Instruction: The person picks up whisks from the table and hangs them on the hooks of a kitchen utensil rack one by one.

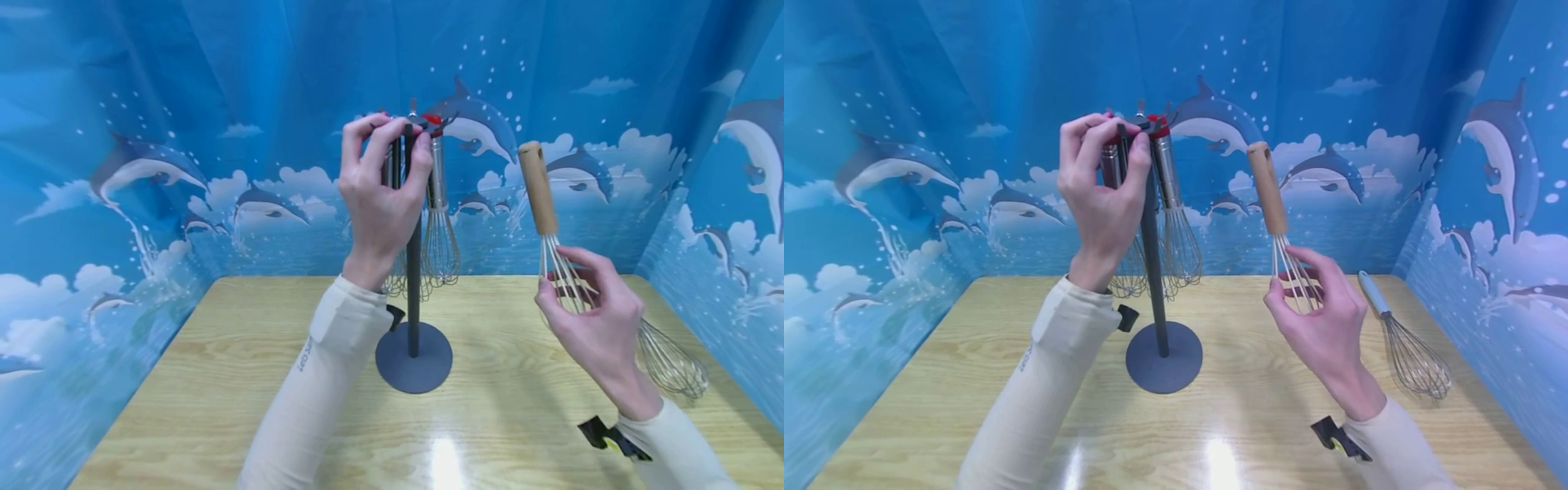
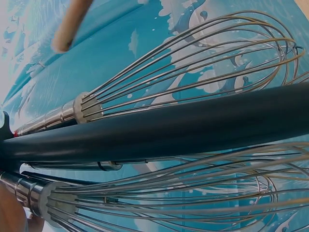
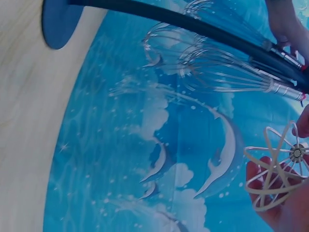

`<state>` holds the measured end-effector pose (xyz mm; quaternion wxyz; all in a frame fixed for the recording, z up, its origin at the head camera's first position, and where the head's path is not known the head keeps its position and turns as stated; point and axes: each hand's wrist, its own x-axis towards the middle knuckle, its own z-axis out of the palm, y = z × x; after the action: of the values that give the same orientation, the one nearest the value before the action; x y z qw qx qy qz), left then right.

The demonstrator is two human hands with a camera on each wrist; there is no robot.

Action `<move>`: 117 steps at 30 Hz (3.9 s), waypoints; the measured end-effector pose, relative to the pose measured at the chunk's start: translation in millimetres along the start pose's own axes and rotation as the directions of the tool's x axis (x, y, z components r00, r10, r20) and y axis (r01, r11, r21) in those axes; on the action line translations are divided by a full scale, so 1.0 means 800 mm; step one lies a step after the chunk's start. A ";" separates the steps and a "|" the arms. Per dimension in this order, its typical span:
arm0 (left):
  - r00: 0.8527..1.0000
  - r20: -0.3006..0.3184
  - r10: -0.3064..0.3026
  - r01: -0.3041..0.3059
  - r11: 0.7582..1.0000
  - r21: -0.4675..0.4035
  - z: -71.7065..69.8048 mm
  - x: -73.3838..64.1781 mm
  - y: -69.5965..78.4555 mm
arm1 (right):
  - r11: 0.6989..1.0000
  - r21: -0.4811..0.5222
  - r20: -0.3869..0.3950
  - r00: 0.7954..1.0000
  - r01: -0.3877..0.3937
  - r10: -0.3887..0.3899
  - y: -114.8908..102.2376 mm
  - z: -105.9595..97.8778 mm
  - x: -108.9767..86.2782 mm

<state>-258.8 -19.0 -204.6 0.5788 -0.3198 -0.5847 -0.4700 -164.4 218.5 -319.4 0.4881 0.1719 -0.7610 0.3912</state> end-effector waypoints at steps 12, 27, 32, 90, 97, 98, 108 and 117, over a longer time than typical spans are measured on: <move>1.000 -0.007 0.016 -0.016 1.000 -0.008 0.002 0.000 -0.002 | 0.981 0.186 -0.010 0.999 0.050 -0.049 -0.027 0.019 0.023; 1.000 -0.014 0.016 -0.016 1.000 0.004 0.001 -0.001 -0.003 | 0.965 0.257 0.003 0.998 0.054 -0.057 -0.049 0.033 0.042; 1.000 -0.011 0.020 -0.020 1.000 0.003 0.001 -0.001 -0.003 | 0.967 0.248 0.013 0.998 0.060 -0.066 -0.051 0.037 0.047; 1.000 0.003 0.010 -0.010 1.000 0.017 0.000 0.004 -0.002 | 0.964 0.157 0.291 0.943 -0.215 0.163 -0.067 0.065 0.102; 1.000 0.013 -0.018 0.019 0.999 -0.043 -0.004 0.005 0.000 | 0.979 0.104 0.310 0.941 -0.173 0.134 -0.051 0.042 0.098; 1.000 0.010 -0.019 0.020 0.999 -0.050 -0.005 0.005 0.000 | 0.982 0.086 0.308 0.942 -0.167 0.133 -0.047 0.037 0.098; 1.000 -0.001 -0.018 0.018 1.000 -0.026 -0.007 0.007 0.002 | 0.969 -0.224 0.338 0.925 -0.099 0.173 0.031 -0.023 0.106; 1.000 -0.002 -0.015 0.015 1.000 -0.025 -0.010 0.007 0.004 | 0.829 -0.555 0.585 0.741 0.069 0.330 0.133 -0.055 0.086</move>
<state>-253.8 -26.0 -199.7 0.5718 -0.3221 -0.5805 -0.4820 -238.1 327.9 -294.8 0.1856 0.0967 -0.9719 0.1076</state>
